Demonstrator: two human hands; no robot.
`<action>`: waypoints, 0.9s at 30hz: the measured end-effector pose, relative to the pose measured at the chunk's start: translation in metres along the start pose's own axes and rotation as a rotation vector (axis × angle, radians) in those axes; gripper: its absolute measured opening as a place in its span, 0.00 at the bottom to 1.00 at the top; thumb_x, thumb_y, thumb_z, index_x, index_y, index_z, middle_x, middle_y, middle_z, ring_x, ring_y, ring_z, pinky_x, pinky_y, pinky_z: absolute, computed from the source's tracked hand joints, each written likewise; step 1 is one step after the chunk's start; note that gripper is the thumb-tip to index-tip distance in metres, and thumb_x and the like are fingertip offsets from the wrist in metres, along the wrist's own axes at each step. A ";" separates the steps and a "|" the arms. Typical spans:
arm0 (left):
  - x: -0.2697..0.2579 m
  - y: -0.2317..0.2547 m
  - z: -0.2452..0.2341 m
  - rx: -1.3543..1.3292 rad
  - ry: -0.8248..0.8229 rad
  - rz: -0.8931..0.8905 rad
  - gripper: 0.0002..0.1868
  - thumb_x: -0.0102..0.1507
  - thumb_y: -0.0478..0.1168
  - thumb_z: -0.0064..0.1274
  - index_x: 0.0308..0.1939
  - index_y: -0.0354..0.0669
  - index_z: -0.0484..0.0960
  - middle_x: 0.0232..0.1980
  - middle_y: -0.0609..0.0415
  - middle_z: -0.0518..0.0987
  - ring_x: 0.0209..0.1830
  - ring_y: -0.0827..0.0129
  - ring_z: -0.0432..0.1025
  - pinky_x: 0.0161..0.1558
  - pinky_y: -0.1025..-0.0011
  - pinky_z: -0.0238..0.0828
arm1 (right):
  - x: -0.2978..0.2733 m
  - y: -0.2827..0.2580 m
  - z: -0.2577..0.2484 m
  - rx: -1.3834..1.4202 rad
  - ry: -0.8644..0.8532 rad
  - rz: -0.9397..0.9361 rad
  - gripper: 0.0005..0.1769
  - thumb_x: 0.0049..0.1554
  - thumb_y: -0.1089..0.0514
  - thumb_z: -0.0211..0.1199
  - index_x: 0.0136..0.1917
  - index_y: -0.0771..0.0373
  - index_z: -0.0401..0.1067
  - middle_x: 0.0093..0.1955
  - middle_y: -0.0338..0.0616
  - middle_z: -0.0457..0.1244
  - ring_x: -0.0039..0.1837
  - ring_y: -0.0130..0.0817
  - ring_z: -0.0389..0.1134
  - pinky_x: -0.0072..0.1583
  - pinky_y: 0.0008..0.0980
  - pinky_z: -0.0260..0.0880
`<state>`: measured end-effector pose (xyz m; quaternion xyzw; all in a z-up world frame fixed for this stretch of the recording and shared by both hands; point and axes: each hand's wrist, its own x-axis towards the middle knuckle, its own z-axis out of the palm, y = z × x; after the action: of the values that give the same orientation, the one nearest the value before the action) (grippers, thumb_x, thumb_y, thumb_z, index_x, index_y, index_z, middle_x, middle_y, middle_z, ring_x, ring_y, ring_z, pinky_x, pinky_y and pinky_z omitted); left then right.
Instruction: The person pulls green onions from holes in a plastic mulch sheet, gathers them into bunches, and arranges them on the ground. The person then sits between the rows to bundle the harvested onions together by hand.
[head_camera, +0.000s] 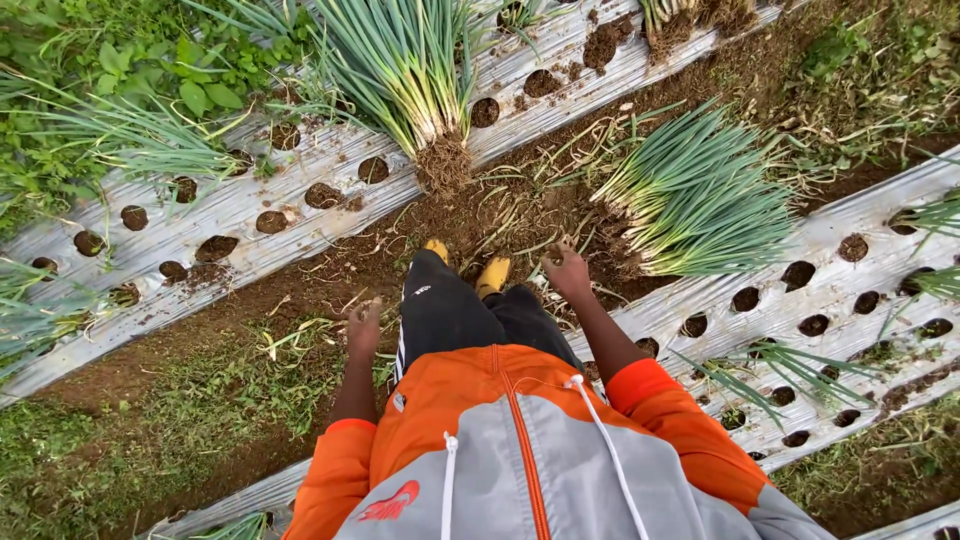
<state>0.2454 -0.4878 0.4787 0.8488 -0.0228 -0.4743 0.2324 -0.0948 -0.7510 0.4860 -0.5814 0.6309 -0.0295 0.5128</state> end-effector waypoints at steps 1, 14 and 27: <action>0.001 0.002 0.000 0.002 -0.008 -0.007 0.50 0.69 0.72 0.46 0.79 0.38 0.54 0.75 0.28 0.61 0.75 0.34 0.57 0.70 0.31 0.54 | -0.002 -0.007 0.000 0.005 -0.008 0.014 0.22 0.61 0.52 0.64 0.67 0.59 0.74 0.58 0.54 0.70 0.61 0.56 0.71 0.60 0.55 0.74; 0.048 0.086 -0.017 0.056 -0.127 -0.109 0.61 0.65 0.81 0.43 0.81 0.35 0.44 0.79 0.25 0.49 0.80 0.32 0.45 0.74 0.25 0.36 | 0.062 -0.073 0.019 -0.065 -0.125 0.027 0.34 0.58 0.45 0.64 0.72 0.65 0.67 0.64 0.57 0.68 0.65 0.55 0.70 0.66 0.54 0.69; 0.114 0.153 -0.044 0.076 -0.170 0.001 0.50 0.69 0.71 0.47 0.80 0.38 0.53 0.75 0.29 0.61 0.76 0.35 0.57 0.70 0.32 0.52 | 0.096 -0.182 0.045 -0.221 -0.296 0.140 0.54 0.61 0.25 0.56 0.78 0.73 0.55 0.76 0.72 0.53 0.79 0.70 0.51 0.76 0.64 0.52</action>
<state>0.3719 -0.6369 0.4711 0.8137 -0.0608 -0.5434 0.1973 0.0830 -0.8579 0.5217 -0.5870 0.5868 0.1616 0.5339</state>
